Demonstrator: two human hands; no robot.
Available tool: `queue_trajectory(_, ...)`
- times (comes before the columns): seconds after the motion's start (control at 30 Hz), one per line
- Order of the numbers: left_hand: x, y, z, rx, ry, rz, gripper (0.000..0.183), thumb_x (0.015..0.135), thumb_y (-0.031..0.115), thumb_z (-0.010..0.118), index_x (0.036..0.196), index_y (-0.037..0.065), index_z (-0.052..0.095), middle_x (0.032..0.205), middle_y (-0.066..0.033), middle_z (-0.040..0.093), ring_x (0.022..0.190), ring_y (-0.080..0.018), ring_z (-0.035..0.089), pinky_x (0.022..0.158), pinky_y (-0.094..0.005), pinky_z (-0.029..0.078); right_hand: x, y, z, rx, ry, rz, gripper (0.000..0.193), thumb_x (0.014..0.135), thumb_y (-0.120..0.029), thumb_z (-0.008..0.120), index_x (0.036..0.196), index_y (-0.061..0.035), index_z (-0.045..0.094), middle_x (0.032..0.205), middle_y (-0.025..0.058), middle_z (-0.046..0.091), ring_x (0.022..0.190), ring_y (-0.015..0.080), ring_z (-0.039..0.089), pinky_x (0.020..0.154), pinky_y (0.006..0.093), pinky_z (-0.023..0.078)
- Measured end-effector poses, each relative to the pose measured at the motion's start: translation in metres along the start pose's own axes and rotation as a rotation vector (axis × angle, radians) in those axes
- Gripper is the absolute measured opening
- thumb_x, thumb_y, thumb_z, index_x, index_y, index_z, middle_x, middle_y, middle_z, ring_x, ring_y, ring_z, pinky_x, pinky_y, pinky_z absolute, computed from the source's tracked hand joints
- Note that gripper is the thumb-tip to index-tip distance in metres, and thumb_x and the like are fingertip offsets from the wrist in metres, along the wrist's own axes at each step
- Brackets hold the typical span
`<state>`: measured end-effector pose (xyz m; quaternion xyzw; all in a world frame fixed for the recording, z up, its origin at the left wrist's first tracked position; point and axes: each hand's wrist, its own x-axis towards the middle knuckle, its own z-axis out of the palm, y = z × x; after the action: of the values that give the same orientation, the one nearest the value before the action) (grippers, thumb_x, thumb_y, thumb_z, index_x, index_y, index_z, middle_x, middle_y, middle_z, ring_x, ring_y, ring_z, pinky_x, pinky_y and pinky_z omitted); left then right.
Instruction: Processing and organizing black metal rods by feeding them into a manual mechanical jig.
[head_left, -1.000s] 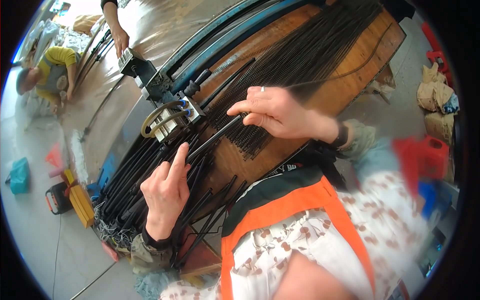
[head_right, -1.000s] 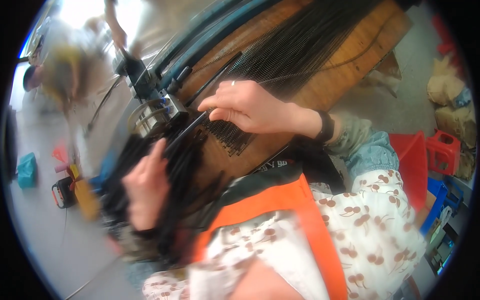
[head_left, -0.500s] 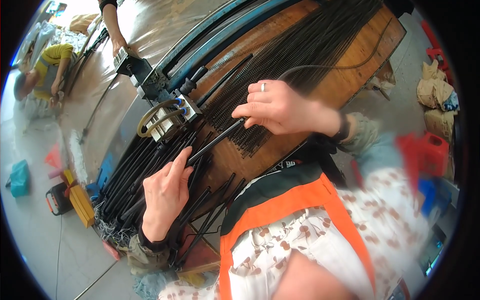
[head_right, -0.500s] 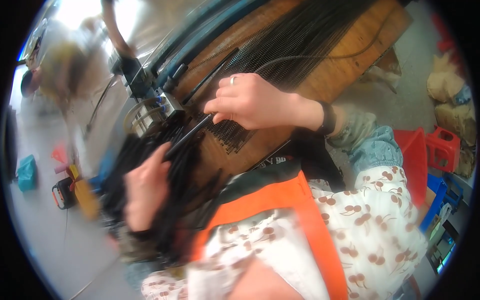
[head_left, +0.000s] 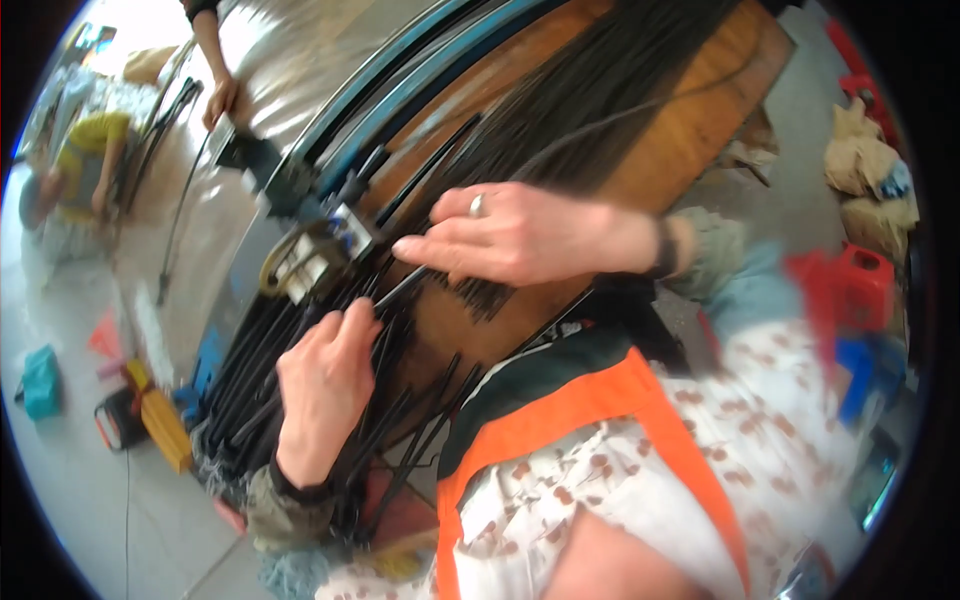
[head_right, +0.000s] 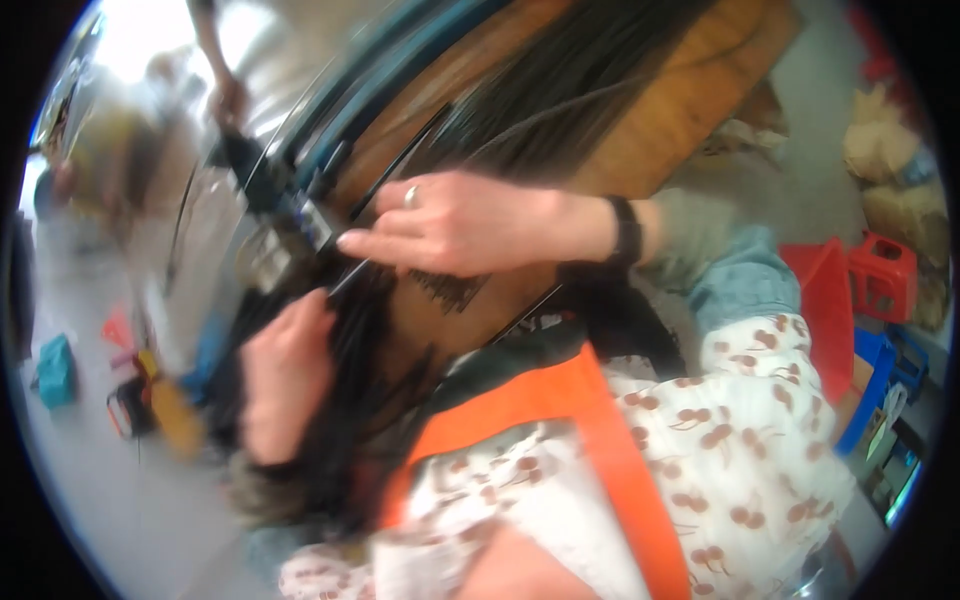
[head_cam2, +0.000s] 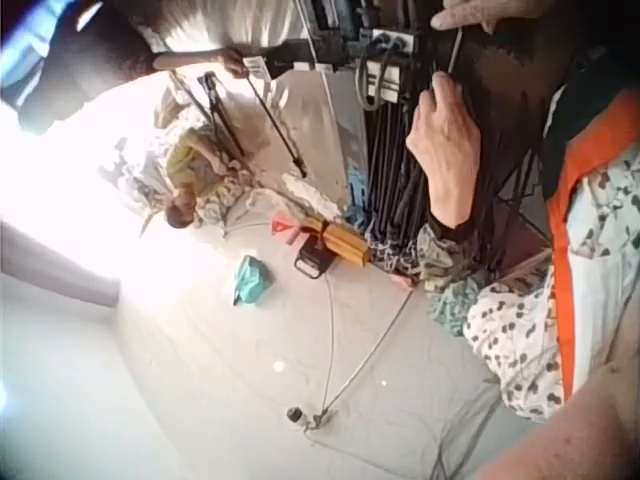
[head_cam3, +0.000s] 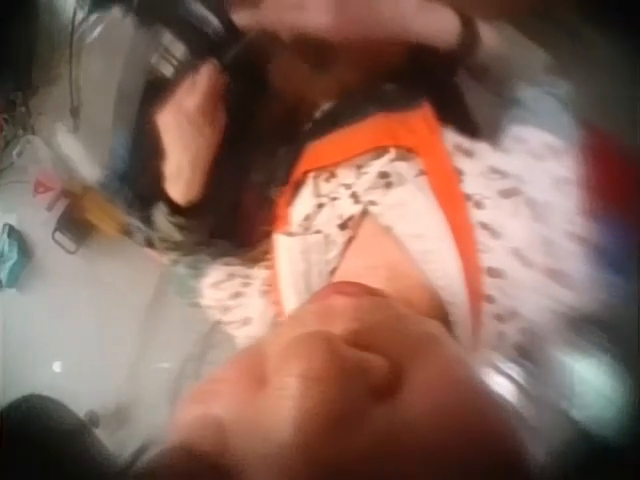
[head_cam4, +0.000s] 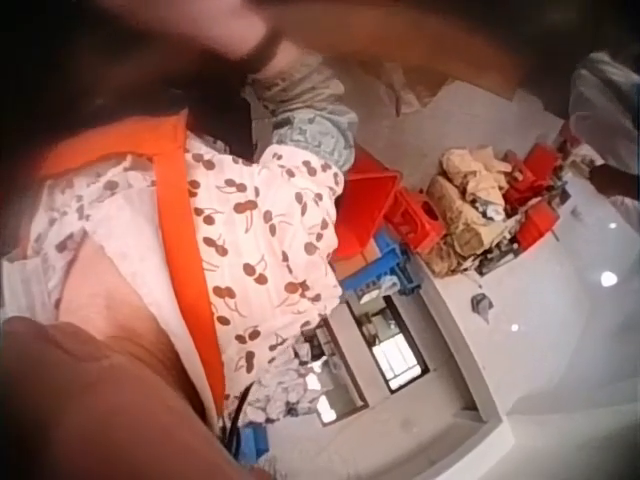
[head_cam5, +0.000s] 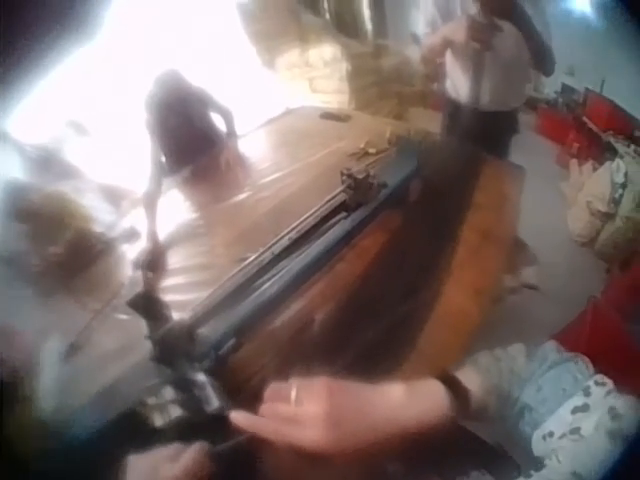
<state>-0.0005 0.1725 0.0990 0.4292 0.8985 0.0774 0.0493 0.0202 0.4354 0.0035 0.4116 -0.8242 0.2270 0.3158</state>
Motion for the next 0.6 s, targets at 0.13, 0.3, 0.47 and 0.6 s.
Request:
queue_trajectory(0.13,-0.003,-0.017,-0.036,0.390,0.205,-0.044,0.029,0.084,0.004,0.067,0.113,0.009,0.066,0.079,-0.0101,0.054,0.076,-0.0318,0.058,0.061,-0.0444,0.047,-0.030,0.052,-0.020,-0.123,-0.018,0.370,0.064,0.085,-0.030,0.073,0.141,-0.0053,0.053,0.107,0.0081,0.064,0.093,0.0218,0.063,0.071,0.0330,0.056)
queue_trajectory(0.3,0.047,-0.024,-0.029,0.427,0.205,0.134,0.037,0.086,0.003,0.064,0.123,0.007,0.061,0.078,-0.0106,0.051,0.072,-0.0300,0.054,0.061,-0.0429,0.043,-0.002,0.044,-0.022,0.014,0.228,0.390,0.056,0.089,-0.031,0.070,0.139,-0.0098,0.055,0.077,0.0139,0.066,0.067,0.0265,0.067,0.058,0.0355,0.055)
queue_trajectory(0.47,0.059,-0.048,-0.040,0.385,0.265,0.137,0.051,0.075,-0.011,0.054,0.125,-0.001,0.055,0.086,-0.0157,0.050,0.082,-0.0346,0.053,0.068,-0.0435,0.045,-0.048,0.125,-0.045,-0.355,0.113,0.660,0.043,0.092,-0.025,0.065,0.130,-0.0074,0.058,0.075,0.0125,0.067,0.067,0.0230,0.069,0.055,0.0342,0.056)
queue_trajectory(0.6,0.080,-0.022,-0.024,0.250,0.151,0.183,0.048,0.076,-0.010,0.055,0.123,0.000,0.057,0.084,-0.0148,0.051,0.077,-0.0337,0.052,0.067,-0.0456,0.043,0.006,0.058,-0.031,-0.256,0.311,0.262,0.045,0.092,-0.025,0.063,0.131,-0.0022,0.059,0.083,0.0114,0.066,0.072,0.0251,0.066,0.062,0.0389,0.053)
